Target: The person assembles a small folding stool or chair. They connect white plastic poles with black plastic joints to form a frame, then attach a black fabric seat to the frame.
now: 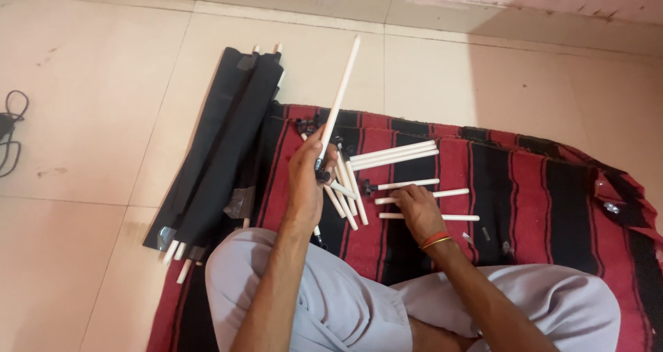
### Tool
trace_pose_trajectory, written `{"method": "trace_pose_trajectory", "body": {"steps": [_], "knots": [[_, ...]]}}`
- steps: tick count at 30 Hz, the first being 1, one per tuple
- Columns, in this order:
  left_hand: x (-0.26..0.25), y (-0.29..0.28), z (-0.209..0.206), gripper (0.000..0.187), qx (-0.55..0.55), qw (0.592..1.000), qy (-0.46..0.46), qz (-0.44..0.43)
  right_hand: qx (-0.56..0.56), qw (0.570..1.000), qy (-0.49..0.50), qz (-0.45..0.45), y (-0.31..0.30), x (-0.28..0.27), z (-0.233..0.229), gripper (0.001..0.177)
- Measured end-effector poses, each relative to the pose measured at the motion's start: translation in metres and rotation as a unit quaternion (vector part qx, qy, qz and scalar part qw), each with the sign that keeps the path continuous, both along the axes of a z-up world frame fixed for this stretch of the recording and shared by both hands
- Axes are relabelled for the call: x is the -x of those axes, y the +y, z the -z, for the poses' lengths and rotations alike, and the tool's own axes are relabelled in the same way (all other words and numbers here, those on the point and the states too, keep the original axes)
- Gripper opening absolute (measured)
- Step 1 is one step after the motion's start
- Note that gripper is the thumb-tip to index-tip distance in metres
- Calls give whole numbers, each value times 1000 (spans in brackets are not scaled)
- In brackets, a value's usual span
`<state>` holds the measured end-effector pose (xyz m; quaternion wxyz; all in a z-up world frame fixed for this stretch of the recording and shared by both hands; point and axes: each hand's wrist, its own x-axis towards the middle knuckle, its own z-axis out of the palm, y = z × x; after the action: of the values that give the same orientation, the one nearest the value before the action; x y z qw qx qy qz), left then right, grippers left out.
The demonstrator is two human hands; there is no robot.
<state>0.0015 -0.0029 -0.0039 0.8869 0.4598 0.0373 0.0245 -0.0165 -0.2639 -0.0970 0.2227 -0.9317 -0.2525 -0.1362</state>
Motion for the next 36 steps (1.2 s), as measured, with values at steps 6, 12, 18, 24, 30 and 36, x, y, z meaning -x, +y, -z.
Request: {"method": "trace_pose_trajectory", "body": {"steps": [6,12,18,24,30,36], "knots": [[4,-2,-4,46,-69,996,-35,32,-109,990,42,74,5,-1,-37,19],[6,0,-13,43,2,1000,-12,23,-76,991,113,5,-10,-22,-32,20],[6,3,-13,54,38,997,-2,68,45,998,14,-50,-3,-36,12,34],[5,6,-7,52,31,994,-17,102,-35,999,-13,-25,-6,-25,4,20],[1,1,2,37,12,995,-28,92,-383,895,166,156,-11,-13,-55,30],[2,1,4,42,34,993,46,99,-650,712,234,122,-27,-31,-85,30]]}}
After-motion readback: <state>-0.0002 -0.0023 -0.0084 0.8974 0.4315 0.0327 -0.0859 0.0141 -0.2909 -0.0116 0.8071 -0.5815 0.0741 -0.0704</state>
